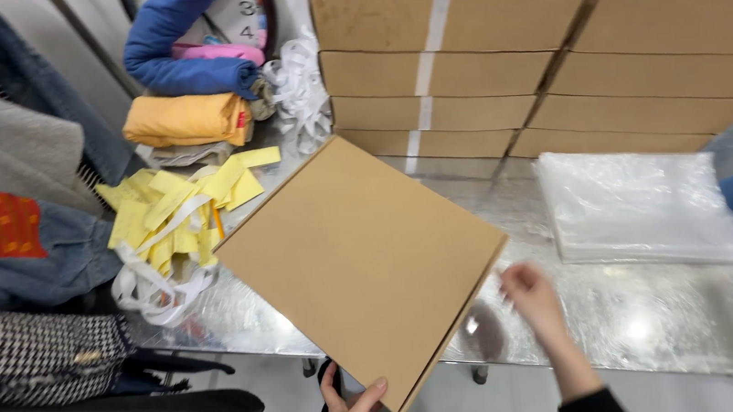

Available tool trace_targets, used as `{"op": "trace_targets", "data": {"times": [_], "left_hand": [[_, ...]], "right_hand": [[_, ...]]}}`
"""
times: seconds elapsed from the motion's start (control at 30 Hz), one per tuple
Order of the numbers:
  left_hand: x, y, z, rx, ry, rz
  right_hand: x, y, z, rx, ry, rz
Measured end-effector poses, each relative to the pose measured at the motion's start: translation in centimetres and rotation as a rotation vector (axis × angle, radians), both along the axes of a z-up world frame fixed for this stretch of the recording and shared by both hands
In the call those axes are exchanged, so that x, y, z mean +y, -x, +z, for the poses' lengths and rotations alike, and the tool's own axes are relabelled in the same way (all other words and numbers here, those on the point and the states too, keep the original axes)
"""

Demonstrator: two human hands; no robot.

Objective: The person unties a white ribbon from a cardboard box and removes it. They then open the box, take out a white garment wrapped in bubble wrap, and place it on the table. The person proceeds to unwrap the garment from the bubble wrap and folds the bubble wrap sheet.

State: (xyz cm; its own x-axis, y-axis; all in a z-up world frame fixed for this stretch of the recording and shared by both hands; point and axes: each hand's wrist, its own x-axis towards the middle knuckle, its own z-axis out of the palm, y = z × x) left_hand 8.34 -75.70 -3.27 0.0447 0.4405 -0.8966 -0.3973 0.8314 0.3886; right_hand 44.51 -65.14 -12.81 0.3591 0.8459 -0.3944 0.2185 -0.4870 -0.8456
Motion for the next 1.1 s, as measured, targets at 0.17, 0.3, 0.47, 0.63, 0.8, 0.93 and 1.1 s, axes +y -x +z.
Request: {"op": "trace_targets", "data": {"times": [0.17, 0.3, 0.47, 0.63, 0.8, 0.93, 1.1], "left_hand": [[-2.5, 10.1, -10.1, 0.127, -0.187, -0.122], [0.1, 18.7, -8.6, 0.395, -0.340, -0.169], [4.6, 22.7, -11.0, 1.018, -0.475, 0.345], [2.3, 12.7, -0.3, 0.553, -0.243, 0.172], [5.1, 11.2, -1.8, 0.754, -0.479, -0.211], [9.4, 9.8, -1.4, 0.689, -0.625, -0.328], [10.3, 5.7, -0.2, 0.508, -0.488, -0.434]], "right_hand": [[8.4, -3.4, 5.3, -0.114, -0.175, -0.138], [9.6, 1.9, 11.2, -0.116, 0.001, -0.021], [11.9, 5.2, 8.7, -0.224, -0.051, 0.165], [10.1, 3.5, 4.2, -0.385, -0.171, 0.261], [4.3, 0.2, 4.0, -0.409, -0.251, 0.240], [-2.7, -0.7, 6.0, -0.370, -0.074, 0.130], [-8.6, -1.4, 6.0, -0.402, 0.005, -0.128]]}}
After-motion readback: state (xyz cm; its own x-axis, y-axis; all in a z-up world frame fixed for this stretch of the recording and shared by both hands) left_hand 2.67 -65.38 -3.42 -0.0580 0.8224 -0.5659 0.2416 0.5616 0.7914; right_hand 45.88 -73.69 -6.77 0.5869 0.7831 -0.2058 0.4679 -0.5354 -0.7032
